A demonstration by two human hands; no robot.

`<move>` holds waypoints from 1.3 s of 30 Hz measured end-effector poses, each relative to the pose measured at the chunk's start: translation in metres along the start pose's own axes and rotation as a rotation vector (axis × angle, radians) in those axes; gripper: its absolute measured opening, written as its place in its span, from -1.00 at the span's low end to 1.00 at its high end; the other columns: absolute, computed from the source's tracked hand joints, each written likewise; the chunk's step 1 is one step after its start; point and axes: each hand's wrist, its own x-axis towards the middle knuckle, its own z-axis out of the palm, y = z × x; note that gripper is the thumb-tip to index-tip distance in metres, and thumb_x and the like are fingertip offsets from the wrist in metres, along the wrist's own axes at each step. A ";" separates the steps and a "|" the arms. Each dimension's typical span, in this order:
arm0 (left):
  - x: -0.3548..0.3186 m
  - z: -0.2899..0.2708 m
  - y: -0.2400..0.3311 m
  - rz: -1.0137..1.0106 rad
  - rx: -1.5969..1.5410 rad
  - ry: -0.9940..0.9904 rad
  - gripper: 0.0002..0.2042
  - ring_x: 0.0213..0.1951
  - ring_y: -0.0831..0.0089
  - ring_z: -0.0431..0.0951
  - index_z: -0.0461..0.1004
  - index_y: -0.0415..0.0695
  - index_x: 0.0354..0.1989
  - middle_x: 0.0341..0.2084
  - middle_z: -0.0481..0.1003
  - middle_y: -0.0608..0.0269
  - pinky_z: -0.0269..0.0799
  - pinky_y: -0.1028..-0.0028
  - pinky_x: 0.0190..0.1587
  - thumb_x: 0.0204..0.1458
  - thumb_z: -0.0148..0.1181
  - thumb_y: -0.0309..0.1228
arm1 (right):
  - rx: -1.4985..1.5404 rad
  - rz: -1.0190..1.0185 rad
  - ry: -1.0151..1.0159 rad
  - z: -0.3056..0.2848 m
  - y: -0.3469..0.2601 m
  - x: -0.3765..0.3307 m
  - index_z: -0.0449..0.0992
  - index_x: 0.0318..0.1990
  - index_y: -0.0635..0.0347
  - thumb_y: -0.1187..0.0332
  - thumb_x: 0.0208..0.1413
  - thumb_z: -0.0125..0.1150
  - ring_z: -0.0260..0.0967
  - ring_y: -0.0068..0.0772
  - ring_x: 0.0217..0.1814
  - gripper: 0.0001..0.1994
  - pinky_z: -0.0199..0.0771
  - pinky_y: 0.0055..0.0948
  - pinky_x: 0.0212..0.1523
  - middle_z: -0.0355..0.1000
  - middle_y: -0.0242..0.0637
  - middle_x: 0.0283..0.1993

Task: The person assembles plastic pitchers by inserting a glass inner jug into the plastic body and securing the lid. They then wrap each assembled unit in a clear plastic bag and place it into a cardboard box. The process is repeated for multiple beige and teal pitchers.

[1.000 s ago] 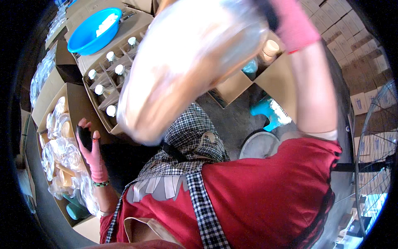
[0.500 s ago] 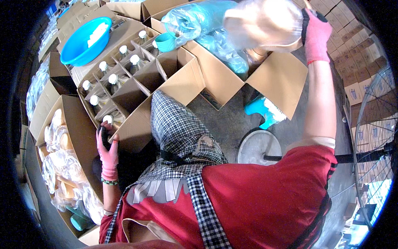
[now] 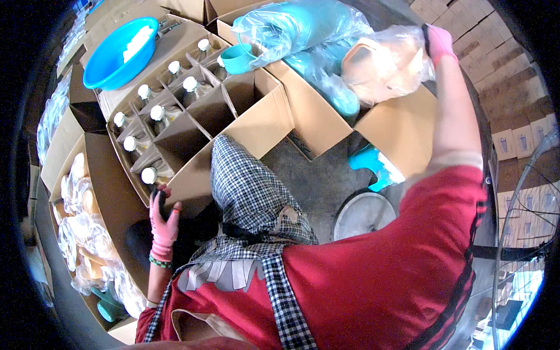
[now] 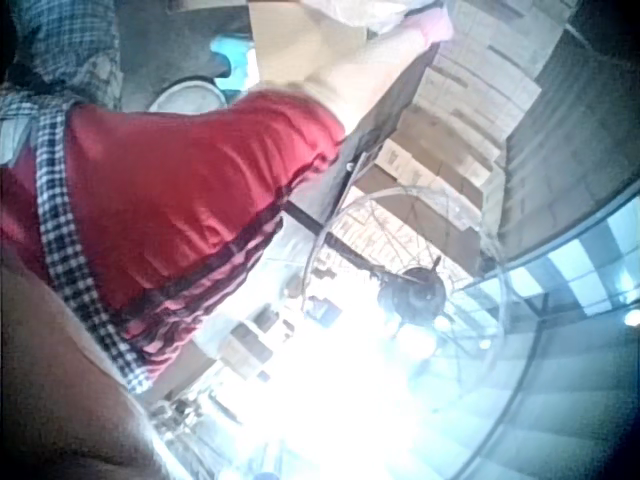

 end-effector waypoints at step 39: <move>0.191 0.207 0.096 0.376 -0.207 -0.457 -0.37 0.02 0.03 0.21 0.18 -0.28 -0.02 -0.02 0.18 -0.07 0.12 0.29 0.07 -0.29 0.28 -0.27 | 0.264 0.205 0.000 0.159 0.032 -0.095 0.42 -0.33 0.29 0.29 0.05 0.02 0.24 -0.61 -0.45 -0.78 0.25 -0.56 -0.42 0.35 -0.37 -0.46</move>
